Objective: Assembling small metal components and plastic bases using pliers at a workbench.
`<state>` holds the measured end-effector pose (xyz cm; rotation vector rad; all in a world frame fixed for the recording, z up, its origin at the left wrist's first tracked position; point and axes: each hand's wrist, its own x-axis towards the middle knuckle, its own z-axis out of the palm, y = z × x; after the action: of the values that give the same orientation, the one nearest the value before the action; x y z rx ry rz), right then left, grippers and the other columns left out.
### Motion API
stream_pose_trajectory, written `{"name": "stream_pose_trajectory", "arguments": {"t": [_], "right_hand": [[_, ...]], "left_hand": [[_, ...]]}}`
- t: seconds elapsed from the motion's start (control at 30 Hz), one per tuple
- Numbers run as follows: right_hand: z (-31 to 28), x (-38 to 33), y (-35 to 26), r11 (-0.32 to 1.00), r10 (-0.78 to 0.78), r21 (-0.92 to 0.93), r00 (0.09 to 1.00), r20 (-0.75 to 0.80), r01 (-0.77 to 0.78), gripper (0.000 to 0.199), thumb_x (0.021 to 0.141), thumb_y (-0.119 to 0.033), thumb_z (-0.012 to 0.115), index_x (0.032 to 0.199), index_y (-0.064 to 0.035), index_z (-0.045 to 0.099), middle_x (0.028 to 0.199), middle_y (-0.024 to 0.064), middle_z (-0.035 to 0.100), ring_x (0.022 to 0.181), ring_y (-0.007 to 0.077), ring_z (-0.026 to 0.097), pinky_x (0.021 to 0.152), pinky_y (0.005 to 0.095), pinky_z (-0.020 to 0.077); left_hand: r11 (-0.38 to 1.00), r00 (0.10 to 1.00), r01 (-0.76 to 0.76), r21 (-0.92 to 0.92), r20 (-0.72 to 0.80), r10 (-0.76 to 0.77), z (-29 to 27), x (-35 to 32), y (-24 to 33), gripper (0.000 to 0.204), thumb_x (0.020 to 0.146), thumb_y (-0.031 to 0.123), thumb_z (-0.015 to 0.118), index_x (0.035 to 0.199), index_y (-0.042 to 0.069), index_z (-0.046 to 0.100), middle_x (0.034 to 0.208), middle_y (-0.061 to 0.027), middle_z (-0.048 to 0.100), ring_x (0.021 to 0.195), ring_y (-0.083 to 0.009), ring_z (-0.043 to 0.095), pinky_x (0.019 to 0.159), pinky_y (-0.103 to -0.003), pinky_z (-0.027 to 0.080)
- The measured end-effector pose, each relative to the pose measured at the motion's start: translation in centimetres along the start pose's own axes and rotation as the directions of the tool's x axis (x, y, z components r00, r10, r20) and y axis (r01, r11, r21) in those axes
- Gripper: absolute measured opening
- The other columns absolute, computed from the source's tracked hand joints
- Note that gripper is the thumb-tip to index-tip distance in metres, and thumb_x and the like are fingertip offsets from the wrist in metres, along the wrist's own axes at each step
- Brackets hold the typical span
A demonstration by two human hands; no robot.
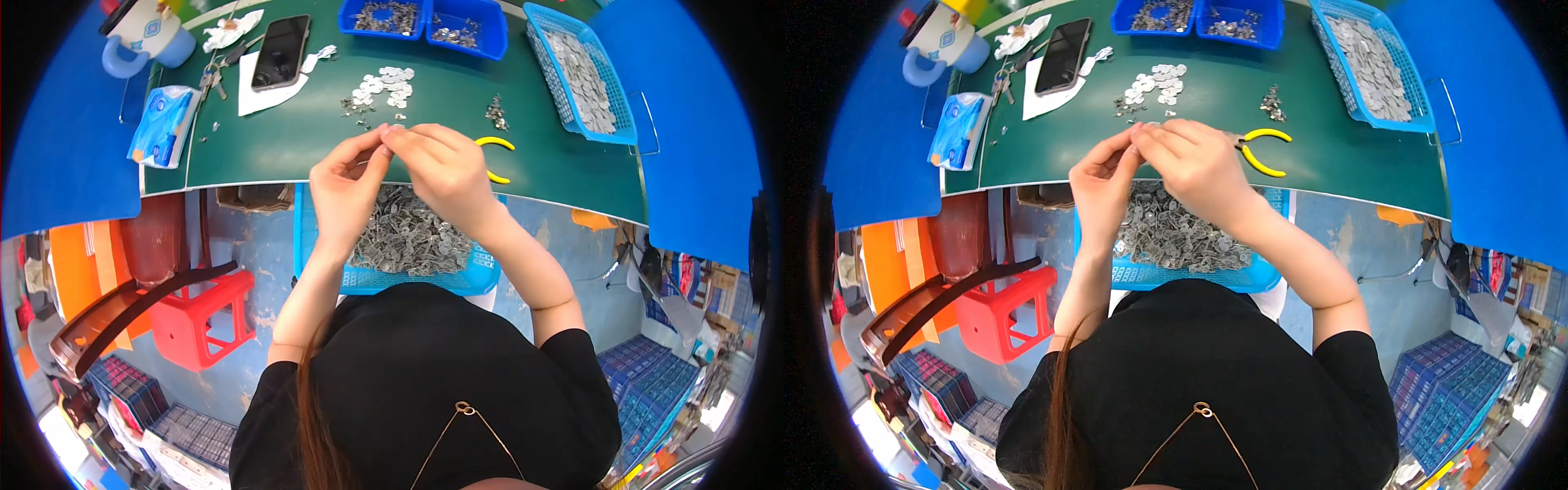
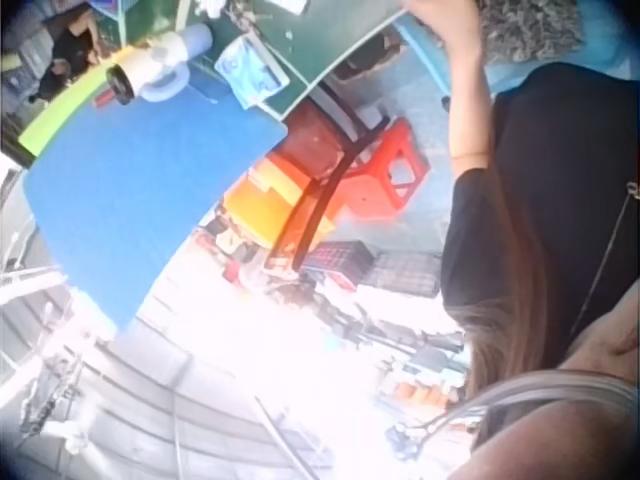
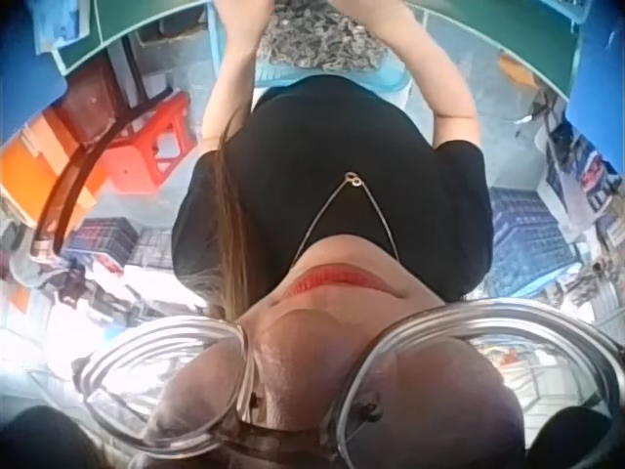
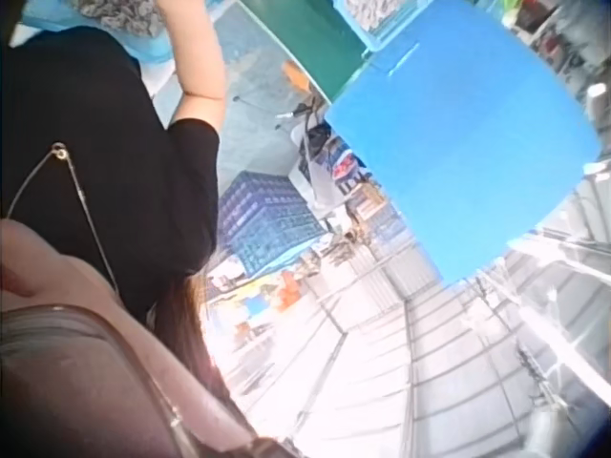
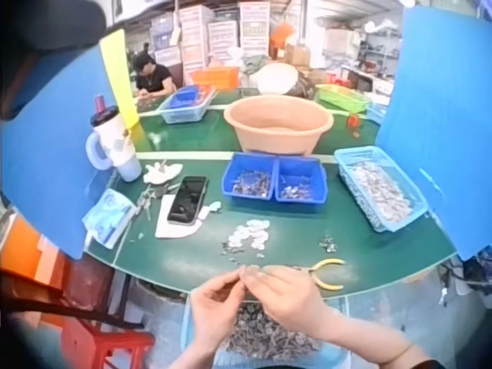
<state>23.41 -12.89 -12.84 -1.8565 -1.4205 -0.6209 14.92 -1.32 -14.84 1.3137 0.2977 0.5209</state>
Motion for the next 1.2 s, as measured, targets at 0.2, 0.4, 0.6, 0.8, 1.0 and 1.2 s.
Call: {"name": "stream_pose_trajectory", "arguments": {"t": [0.2,0.4,0.6,0.8,1.0,1.2], "right_hand": [[0.3,-1.6,-1.2,0.978,0.173,0.120,0.984,-0.030,-0.169,0.035,0.071,0.006,0.062,0.106,-0.0007,0.064,0.100,0.0114,0.067,0.097,0.0257,0.064,0.077,0.0330,0.0514],[-2.3,-3.5,4.4,0.891,0.451,0.058,0.892,-0.025,-0.449,0.017,0.077,-0.005,0.067,0.094,-0.0053,0.069,0.106,0.0090,0.065,0.097,0.0260,0.060,0.084,0.0346,0.0478],[-3.1,-5.5,9.8,0.758,0.554,-0.382,0.831,-0.053,-0.529,0.007,0.074,-0.010,0.069,0.082,-0.0096,0.070,0.091,0.0036,0.060,0.094,0.0233,0.053,0.081,0.0354,0.0401],[-2.5,-5.6,10.0,0.778,0.524,-0.408,0.852,0.000,-0.479,0.006,0.074,-0.009,0.069,0.080,-0.0085,0.068,0.091,0.0034,0.060,0.095,0.0233,0.052,0.082,0.0354,0.0387],[-4.1,-5.0,11.5,0.808,0.511,-0.230,0.839,-0.185,-0.543,0.006,0.078,-0.009,0.067,0.084,-0.0077,0.067,0.093,0.0063,0.062,0.089,0.0239,0.056,0.078,0.0337,0.0443],[-4.4,-4.8,13.9,0.797,0.566,-0.274,0.824,0.031,-0.538,0.012,0.079,-0.013,0.067,0.090,-0.0077,0.071,0.095,0.0064,0.065,0.091,0.0244,0.057,0.081,0.0330,0.0459]], "left_hand": [[0.977,0.995,0.066,-0.201,-0.060,-0.079,-0.5,0.4,-1.5,0.019,0.082,-0.001,0.067,0.101,-0.005,0.065,0.093,-0.0118,0.068,0.082,-0.0151,0.065,0.077,-0.027,0.054],[0.967,0.985,0.143,-0.212,-0.067,-0.160,-0.5,0.5,-1.7,0.021,0.083,0.004,0.069,0.100,-0.005,0.065,0.088,-0.0116,0.068,0.076,-0.0156,0.066,0.073,-0.028,0.055],[0.968,0.989,0.136,-0.210,-0.035,-0.146,0.0,0.5,-2.3,0.021,0.083,0.005,0.069,0.100,-0.005,0.065,0.088,-0.0114,0.068,0.076,-0.0151,0.065,0.073,-0.028,0.055],[0.976,0.989,0.135,-0.171,-0.031,-0.143,-0.1,0.3,-2.1,0.021,0.083,0.005,0.069,0.101,-0.005,0.064,0.089,-0.0110,0.068,0.078,-0.0147,0.065,0.074,-0.027,0.055],[0.976,0.989,0.131,-0.173,-0.041,-0.140,-0.5,0.3,-1.8,0.021,0.083,0.005,0.069,0.101,-0.005,0.064,0.091,-0.0112,0.067,0.081,-0.0145,0.065,0.076,-0.028,0.055],[0.970,0.988,0.152,-0.189,0.015,-0.152,0.3,0.5,-2.2,0.022,0.083,0.004,0.069,0.102,-0.005,0.064,0.092,-0.0110,0.067,0.082,-0.0141,0.065,0.077,-0.027,0.054]]}}
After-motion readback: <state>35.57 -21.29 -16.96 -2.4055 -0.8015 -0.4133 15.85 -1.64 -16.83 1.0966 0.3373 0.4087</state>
